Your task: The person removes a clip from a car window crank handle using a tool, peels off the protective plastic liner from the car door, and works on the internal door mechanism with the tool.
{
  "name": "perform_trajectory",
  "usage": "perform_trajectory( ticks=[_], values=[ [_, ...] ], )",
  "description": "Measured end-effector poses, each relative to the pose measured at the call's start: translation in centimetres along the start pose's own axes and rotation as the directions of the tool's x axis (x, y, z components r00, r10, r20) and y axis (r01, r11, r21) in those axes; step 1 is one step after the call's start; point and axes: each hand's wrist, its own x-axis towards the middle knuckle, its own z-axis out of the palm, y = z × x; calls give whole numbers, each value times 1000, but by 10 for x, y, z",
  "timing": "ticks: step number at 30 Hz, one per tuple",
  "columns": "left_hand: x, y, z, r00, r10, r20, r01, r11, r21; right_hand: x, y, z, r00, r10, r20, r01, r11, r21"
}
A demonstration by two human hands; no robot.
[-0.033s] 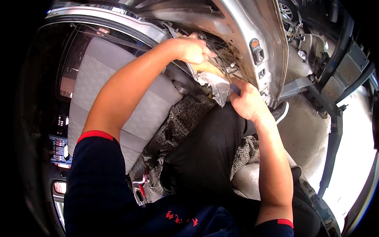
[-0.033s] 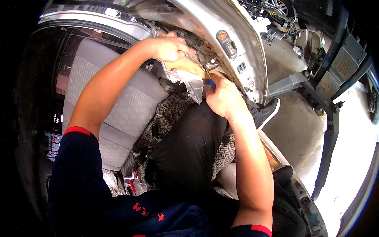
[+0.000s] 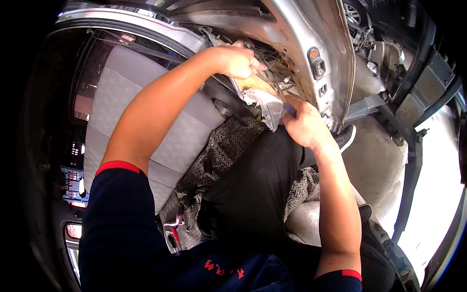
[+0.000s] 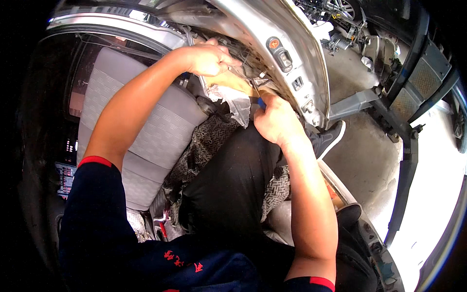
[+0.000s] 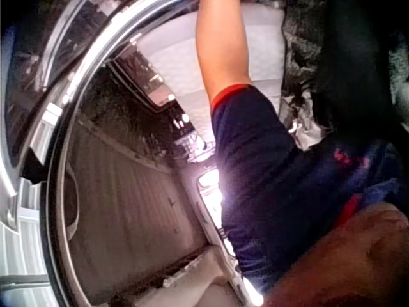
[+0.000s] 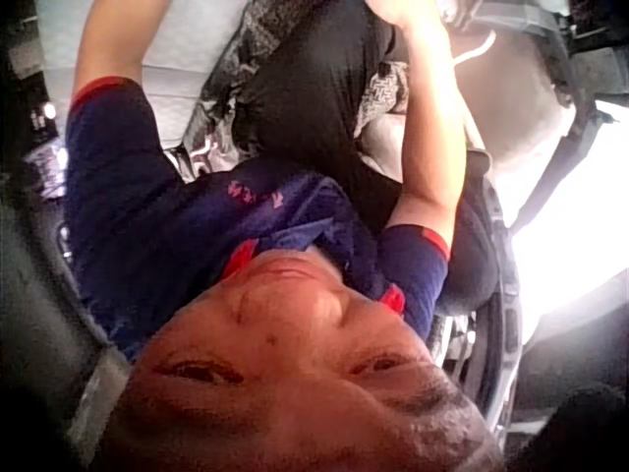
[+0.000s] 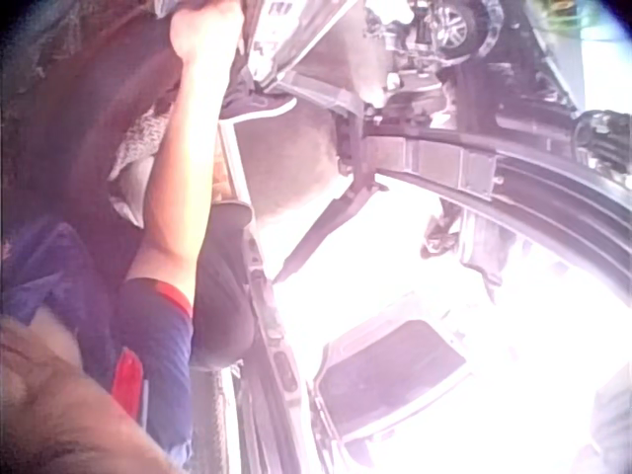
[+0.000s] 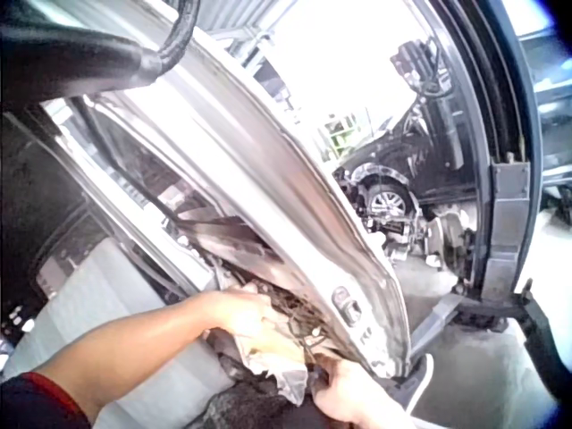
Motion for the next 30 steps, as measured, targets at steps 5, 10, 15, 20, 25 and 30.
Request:
perform_trajectory(
  ticks=[5, 10, 15, 20, 25, 30],
  values=[
    [14, -16, 7, 994, -25, -105, 23, 999, -26, 0, -5, -4, 1000, -26, 13, 26, 998, -57],
    [28, -32, 9, 977, 12, -211, -44, 988, -147, 0, -8, -4, 1000, -7, 6, 7, 1000, -27],
    [13, 6, -24, 993, -9, -120, 10, 1000, 11, -2, -10, -8, 1000, -1, 3, 1, 998, -56],
    [29, -4, -16, 986, 121, -111, -113, 991, 69, -1, -7, -3, 997, -70, -42, 67, 994, -84],
    [45, -18, -4, 978, 165, -127, -168, 986, -11, -2, -8, -2, 999, -40, -18, 39, 997, -69],
    [23, -8, -4, 984, 96, -152, -129, 967, -220, -2, -8, -3, 1000, -21, -8, 20, 992, -124]
  ],
)
